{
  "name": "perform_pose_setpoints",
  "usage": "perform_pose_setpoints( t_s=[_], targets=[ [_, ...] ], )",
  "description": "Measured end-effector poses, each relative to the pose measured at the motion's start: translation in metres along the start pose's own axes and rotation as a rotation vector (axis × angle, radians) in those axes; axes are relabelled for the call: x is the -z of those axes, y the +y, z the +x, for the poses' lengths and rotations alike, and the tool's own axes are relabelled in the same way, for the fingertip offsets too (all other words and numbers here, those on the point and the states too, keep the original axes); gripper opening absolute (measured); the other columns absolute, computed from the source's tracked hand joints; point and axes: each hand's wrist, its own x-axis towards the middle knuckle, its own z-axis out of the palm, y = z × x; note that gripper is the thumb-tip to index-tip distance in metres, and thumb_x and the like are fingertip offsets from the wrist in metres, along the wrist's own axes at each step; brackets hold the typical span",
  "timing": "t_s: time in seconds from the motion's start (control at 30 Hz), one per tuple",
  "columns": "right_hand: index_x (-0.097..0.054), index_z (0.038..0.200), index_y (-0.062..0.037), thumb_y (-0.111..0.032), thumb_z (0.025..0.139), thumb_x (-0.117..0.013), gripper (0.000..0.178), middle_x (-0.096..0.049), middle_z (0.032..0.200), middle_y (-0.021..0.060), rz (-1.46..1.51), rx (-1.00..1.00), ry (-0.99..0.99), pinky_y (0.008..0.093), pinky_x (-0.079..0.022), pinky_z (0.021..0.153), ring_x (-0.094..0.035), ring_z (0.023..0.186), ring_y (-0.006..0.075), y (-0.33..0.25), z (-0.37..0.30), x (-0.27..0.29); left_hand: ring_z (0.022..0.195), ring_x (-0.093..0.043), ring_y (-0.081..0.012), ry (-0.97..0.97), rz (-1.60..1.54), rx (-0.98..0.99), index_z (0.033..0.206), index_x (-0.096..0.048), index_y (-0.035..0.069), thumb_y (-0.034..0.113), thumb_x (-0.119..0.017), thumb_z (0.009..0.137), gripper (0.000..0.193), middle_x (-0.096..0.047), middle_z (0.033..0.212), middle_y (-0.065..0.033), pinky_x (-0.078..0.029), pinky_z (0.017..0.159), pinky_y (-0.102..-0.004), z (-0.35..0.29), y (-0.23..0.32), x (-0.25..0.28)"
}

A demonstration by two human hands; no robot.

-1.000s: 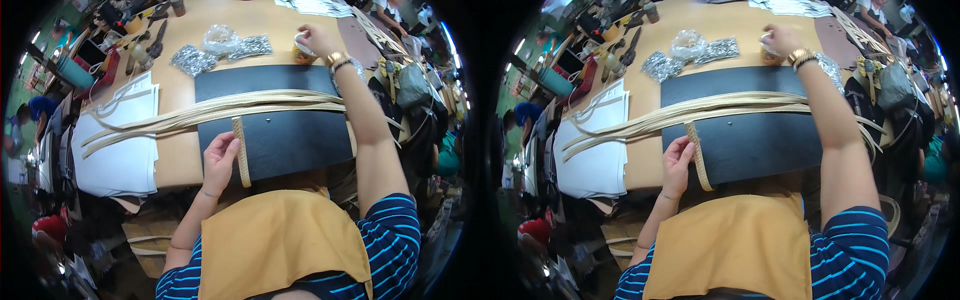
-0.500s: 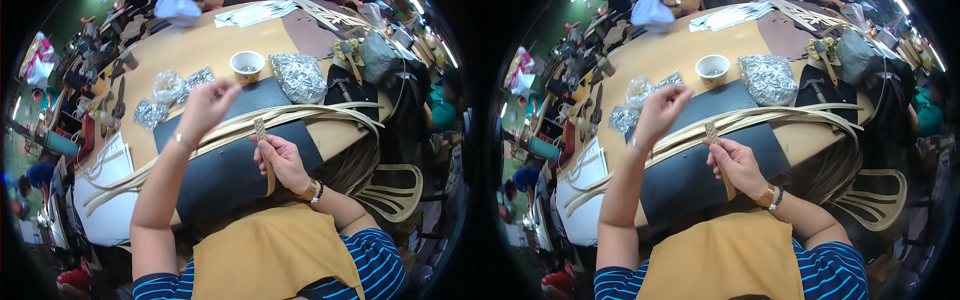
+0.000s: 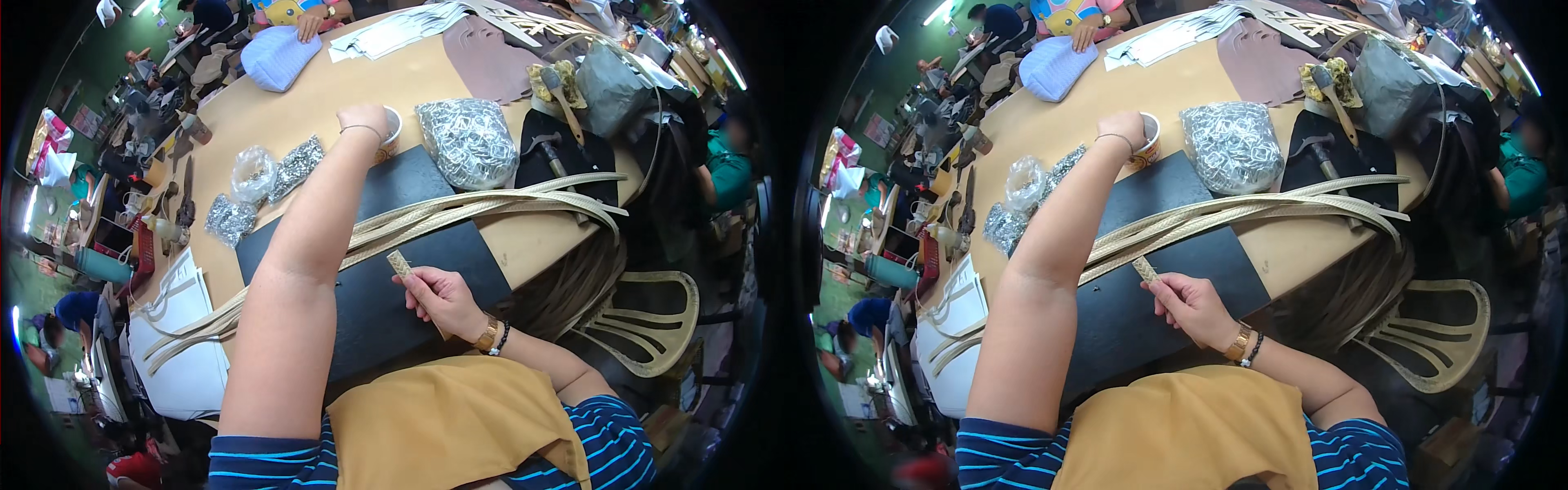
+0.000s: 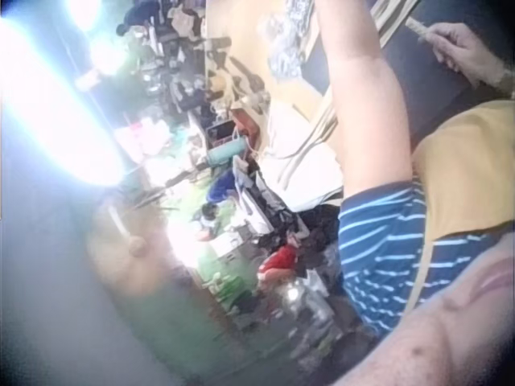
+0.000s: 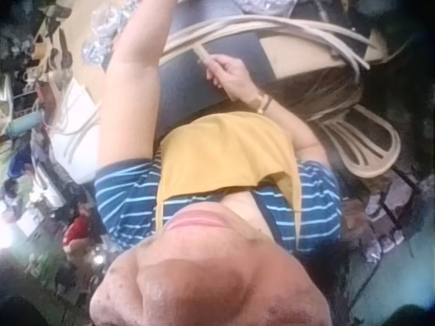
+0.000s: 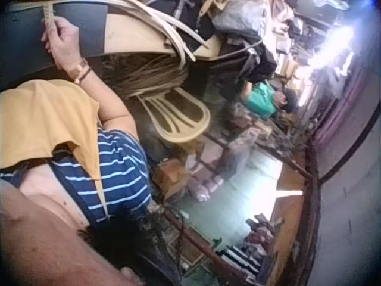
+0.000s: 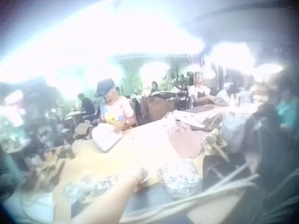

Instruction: The person assembles leather straps by attaching metal buckles and loops by hand. The person picks up a braided leather strap, threads it through a metal buckle and a leather loop, and secures the buckle by inserting the pin into the leather.

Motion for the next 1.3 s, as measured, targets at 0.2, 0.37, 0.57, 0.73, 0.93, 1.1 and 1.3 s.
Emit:
perform_pose_setpoints(
  t_s=[0.2,0.37,0.57,0.73,0.93,1.1,1.3],
  targets=[
    [-0.066,0.111,-0.0036,-0.024,0.101,-0.052,0.027,-0.058,0.071,-0.0042,-0.055,0.023,-0.027,0.0164,-0.042,0.05,-0.049,0.057,0.0002,0.0,0.001,0.0,0.105,-0.066,-0.0252,-0.066,0.115,0.023,0.107,-0.072,0.013,0.021,-0.06,0.086,0.025,-0.071,0.11,-0.0081,-0.047,0.088,-0.0427,-0.005,0.011,0.011],
    [-0.067,0.11,-0.0037,-0.024,0.1,-0.054,0.026,-0.059,0.071,-0.0039,-0.058,0.043,0.013,0.0179,-0.042,0.05,-0.049,0.057,0.0011,0.0,-0.001,0.003,0.105,-0.066,-0.0248,-0.147,0.141,-0.028,0.107,-0.072,0.012,0.022,-0.059,0.087,0.026,-0.07,0.113,-0.0083,-0.046,0.089,-0.043,-0.009,0.014,0.017],
    [-0.067,0.11,-0.0038,-0.023,0.1,-0.053,0.026,-0.059,0.071,-0.0039,-0.088,0.068,-0.018,0.0182,-0.042,0.05,-0.049,0.056,0.0015,-0.001,-0.001,0.002,0.089,-0.07,-0.0268,0.043,-0.075,0.057,0.103,-0.073,0.008,0.02,-0.062,0.082,0.027,-0.072,0.099,-0.0135,-0.054,0.079,-0.0379,0.001,-0.009,-0.011],
    [-0.067,0.109,-0.0047,-0.024,0.101,-0.051,0.026,-0.059,0.07,-0.0036,-0.075,0.062,-0.002,0.0178,-0.043,0.05,-0.05,0.056,0.0011,-0.002,-0.002,0.0,0.084,-0.071,-0.0271,0.007,-0.428,-0.009,0.098,-0.076,0.012,0.02,-0.066,0.082,0.021,-0.073,0.095,-0.012,-0.055,0.076,-0.0393,-0.009,-0.045,-0.014],
    [-0.067,0.108,-0.0044,-0.026,0.101,-0.051,0.028,-0.059,0.07,-0.0038,-0.049,0.053,-0.023,0.0171,-0.043,0.05,-0.049,0.056,0.001,0.001,-0.002,-0.003,0.077,-0.069,-0.014,0.278,-0.949,-0.03,0.108,-0.071,0.0,0.015,-0.066,0.086,0.027,-0.072,0.087,-0.0112,-0.053,0.067,-0.0267,-0.089,-0.099,-0.01],
    [-0.068,0.106,-0.0051,-0.028,0.1,-0.052,0.028,-0.059,0.069,-0.0048,-0.031,0.029,-0.09,0.017,-0.041,0.049,-0.048,0.055,0.001,0.002,-0.004,-0.012,0.088,-0.067,-0.0103,0.055,-1.46,0.069,0.121,-0.062,0.0,0.015,-0.063,0.094,0.031,-0.07,0.098,-0.0049,-0.053,0.075,-0.0234,-0.232,-0.093,-0.015],
    [-0.068,0.106,-0.0057,-0.029,0.1,-0.053,0.028,-0.058,0.068,-0.0053,-0.065,-0.018,-0.219,0.0178,-0.039,0.049,-0.048,0.055,0.001,0.006,-0.009,-0.044,0.09,-0.066,-0.0115,0.063,-1.914,0.303,0.129,-0.056,0.004,0.013,-0.061,0.096,0.035,-0.069,0.103,-0.0036,-0.056,0.08,-0.0271,-0.342,-0.069,-0.058]
  ],
)
